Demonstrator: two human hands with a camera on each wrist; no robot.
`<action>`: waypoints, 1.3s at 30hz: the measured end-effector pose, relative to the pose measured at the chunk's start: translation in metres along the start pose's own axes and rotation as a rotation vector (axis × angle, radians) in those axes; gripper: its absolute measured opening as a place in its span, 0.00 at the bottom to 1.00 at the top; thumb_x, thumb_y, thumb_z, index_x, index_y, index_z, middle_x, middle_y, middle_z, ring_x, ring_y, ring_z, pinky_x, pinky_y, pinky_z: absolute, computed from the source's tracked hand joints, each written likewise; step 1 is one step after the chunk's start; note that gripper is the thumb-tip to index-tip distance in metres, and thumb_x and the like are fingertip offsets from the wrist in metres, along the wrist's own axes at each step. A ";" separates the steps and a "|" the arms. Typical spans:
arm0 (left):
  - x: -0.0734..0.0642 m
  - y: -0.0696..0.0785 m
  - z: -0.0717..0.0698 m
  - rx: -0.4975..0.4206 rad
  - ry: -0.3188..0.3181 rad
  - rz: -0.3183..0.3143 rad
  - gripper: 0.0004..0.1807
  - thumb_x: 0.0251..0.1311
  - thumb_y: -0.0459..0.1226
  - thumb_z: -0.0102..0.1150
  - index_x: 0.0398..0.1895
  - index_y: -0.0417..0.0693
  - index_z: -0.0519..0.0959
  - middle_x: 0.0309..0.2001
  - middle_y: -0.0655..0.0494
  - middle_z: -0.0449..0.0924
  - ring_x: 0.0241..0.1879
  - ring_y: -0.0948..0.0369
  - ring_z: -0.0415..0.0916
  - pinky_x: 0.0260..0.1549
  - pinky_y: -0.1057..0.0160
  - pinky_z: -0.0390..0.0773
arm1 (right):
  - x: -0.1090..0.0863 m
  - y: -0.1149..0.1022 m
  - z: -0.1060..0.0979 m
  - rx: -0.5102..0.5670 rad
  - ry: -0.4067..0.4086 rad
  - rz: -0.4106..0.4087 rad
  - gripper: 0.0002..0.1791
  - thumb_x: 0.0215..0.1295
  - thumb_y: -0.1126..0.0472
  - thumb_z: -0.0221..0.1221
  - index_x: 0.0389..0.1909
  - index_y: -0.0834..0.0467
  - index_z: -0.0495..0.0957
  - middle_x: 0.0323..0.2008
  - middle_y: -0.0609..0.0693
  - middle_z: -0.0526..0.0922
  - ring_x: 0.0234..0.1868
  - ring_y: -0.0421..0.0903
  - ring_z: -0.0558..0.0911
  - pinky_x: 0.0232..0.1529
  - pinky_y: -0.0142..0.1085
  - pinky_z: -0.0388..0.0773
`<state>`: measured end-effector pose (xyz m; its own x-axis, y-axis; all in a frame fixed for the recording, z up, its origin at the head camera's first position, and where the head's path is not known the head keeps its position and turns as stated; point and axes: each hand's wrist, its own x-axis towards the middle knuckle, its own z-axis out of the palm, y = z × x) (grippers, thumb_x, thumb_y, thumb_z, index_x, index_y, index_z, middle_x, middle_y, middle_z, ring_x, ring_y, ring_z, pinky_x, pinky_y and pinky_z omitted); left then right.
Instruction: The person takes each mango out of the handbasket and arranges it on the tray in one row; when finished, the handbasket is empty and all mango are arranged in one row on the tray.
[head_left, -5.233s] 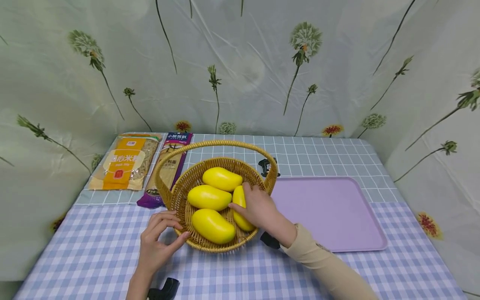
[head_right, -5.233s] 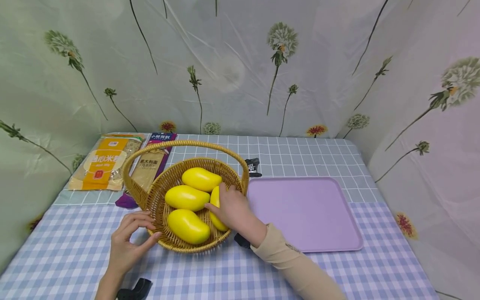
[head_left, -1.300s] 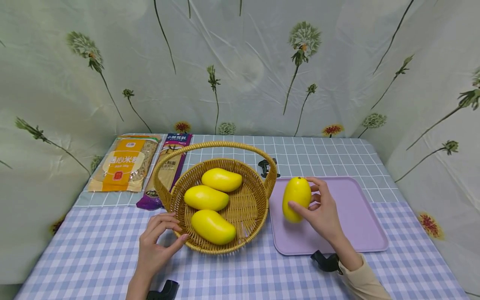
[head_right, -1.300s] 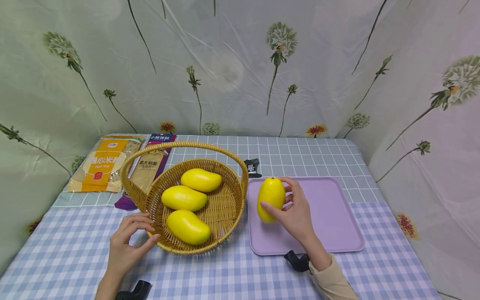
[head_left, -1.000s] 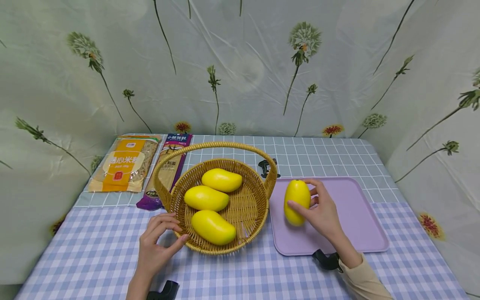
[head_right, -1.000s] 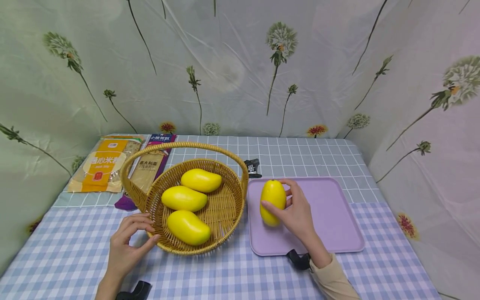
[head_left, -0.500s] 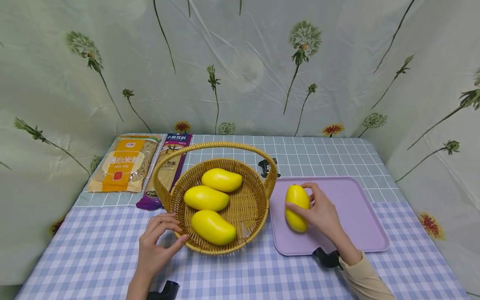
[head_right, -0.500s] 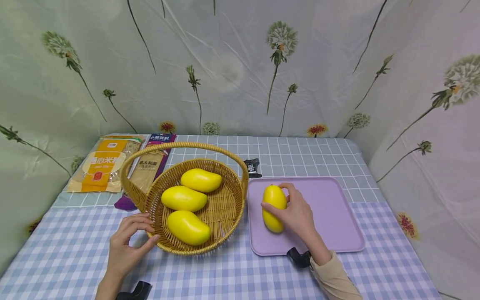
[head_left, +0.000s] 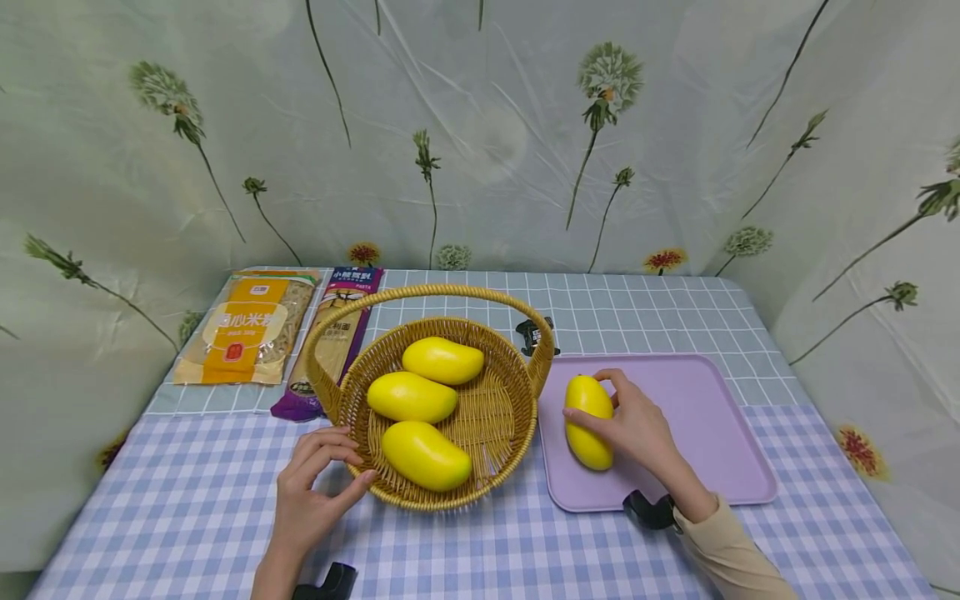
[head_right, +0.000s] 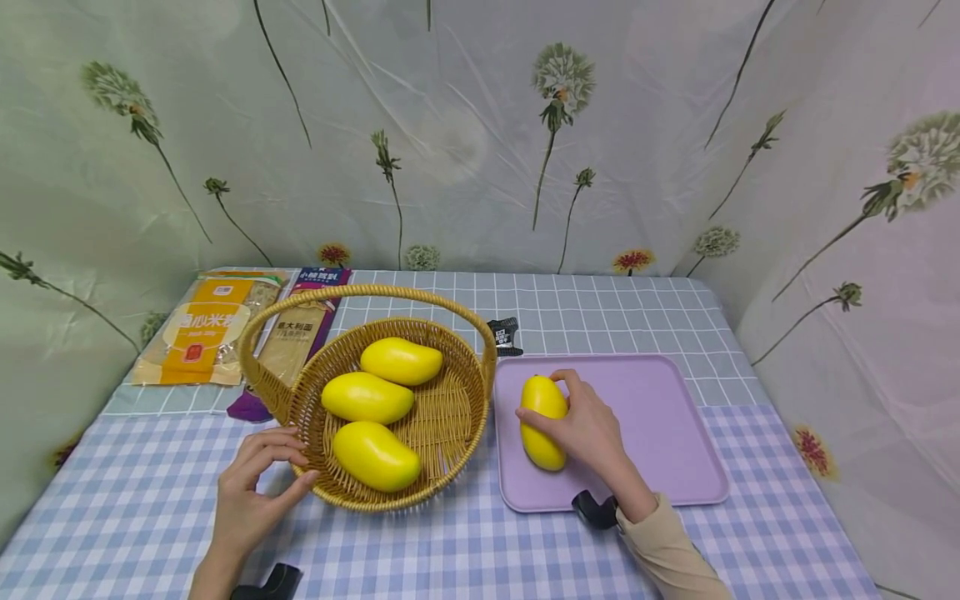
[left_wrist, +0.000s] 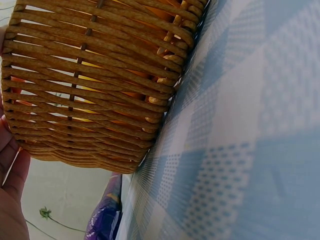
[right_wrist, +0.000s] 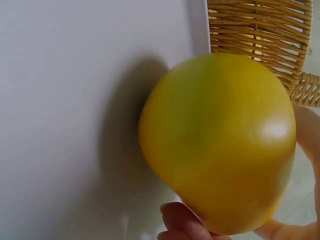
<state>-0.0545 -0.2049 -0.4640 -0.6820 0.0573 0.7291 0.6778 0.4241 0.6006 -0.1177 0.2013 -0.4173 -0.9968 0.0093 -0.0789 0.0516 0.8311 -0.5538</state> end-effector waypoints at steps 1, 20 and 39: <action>0.000 0.000 0.000 0.000 0.001 0.001 0.13 0.45 0.42 0.74 0.26 0.47 0.80 0.36 0.46 0.79 0.47 0.51 0.72 0.54 0.65 0.67 | 0.001 0.000 0.000 -0.005 -0.003 -0.003 0.44 0.46 0.27 0.61 0.58 0.52 0.66 0.37 0.57 0.76 0.32 0.50 0.73 0.26 0.36 0.67; 0.000 0.000 0.000 0.004 -0.004 -0.014 0.12 0.44 0.40 0.75 0.27 0.47 0.80 0.36 0.47 0.79 0.48 0.52 0.72 0.54 0.66 0.67 | 0.008 -0.001 0.001 -0.076 -0.018 -0.040 0.42 0.52 0.27 0.56 0.55 0.56 0.69 0.36 0.57 0.78 0.33 0.50 0.76 0.26 0.39 0.71; -0.001 -0.001 0.000 -0.008 -0.001 0.007 0.12 0.46 0.42 0.74 0.28 0.49 0.80 0.36 0.46 0.79 0.47 0.51 0.71 0.54 0.65 0.67 | 0.000 -0.003 -0.006 -0.180 -0.035 -0.031 0.44 0.58 0.25 0.46 0.59 0.59 0.69 0.44 0.59 0.80 0.35 0.51 0.77 0.26 0.41 0.70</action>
<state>-0.0542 -0.2057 -0.4651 -0.6774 0.0614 0.7331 0.6849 0.4163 0.5980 -0.1178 0.2021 -0.4101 -0.9949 -0.0342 -0.0946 0.0065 0.9168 -0.3992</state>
